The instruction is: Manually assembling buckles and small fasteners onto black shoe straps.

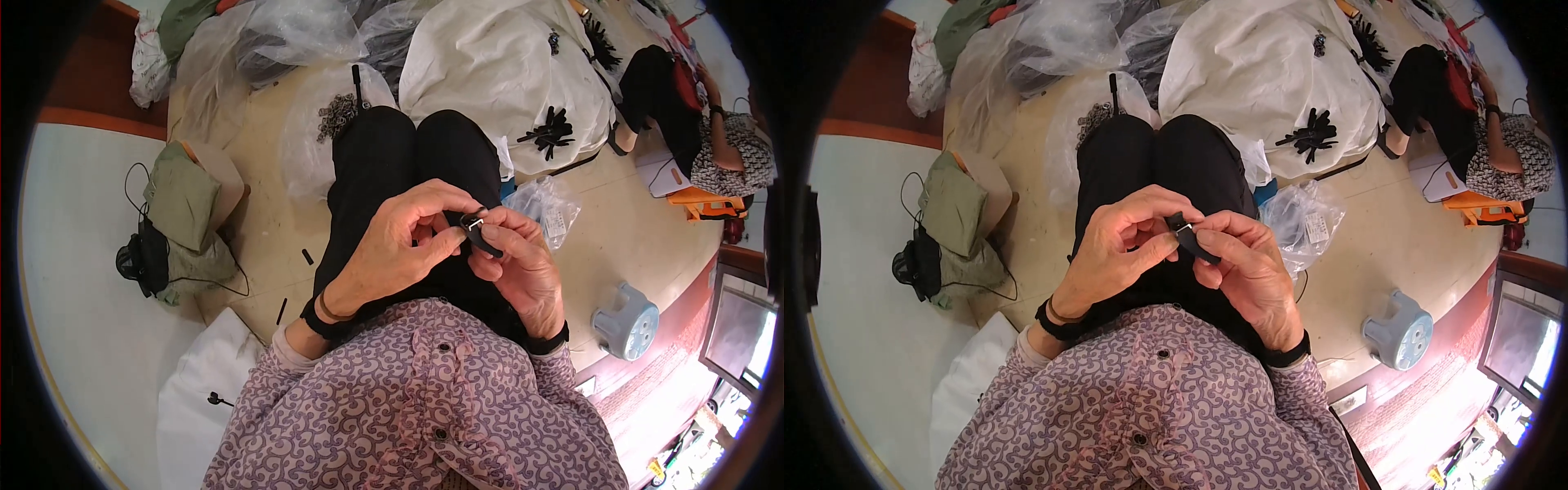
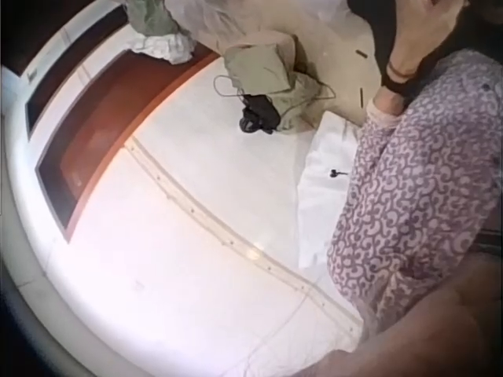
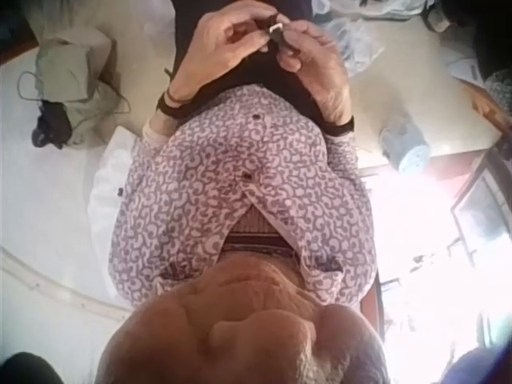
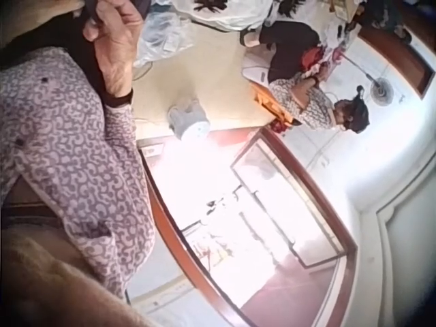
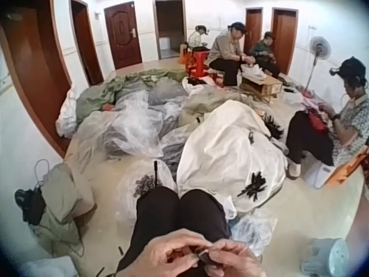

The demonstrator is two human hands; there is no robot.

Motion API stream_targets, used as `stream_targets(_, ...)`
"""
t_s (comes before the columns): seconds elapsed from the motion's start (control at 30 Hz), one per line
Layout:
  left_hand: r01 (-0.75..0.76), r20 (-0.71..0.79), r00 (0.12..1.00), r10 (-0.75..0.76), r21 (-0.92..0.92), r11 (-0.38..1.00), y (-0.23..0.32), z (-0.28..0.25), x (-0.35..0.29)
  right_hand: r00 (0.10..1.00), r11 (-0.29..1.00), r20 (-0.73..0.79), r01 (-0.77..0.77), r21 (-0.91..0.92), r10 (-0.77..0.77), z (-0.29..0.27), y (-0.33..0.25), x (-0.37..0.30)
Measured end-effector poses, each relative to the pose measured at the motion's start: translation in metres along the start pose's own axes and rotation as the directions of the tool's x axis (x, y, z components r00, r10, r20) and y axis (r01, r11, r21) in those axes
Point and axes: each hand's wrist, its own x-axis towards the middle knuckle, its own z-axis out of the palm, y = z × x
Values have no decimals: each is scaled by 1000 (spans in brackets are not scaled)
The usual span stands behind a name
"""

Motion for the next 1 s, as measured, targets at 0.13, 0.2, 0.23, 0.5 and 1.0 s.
stream_targets(0.13,60,-11,998,-61,-55,997,-1,0,0,1000,1000,10,4,-9,-4,-1,-2,1)
stream_targets(0.2,123,-8,992,-124,-109,986,-2,0,0,1000,1000,20,-8,-1,8,-1,-3,2)
stream_targets(0.23,123,-7,992,-124,-108,987,-2,1,1,1000,1000,20,-7,-1,7,-1,-4,2)
stream_targets(0.5,164,-66,983,-170,-79,983,7,7,1,999,1000,-35,-6,-20,5,3,-4,1)
stream_targets(1.0,228,27,973,-228,-210,951,14,13,2,990,989,-72,117,-86,-124,-9,-11,1)
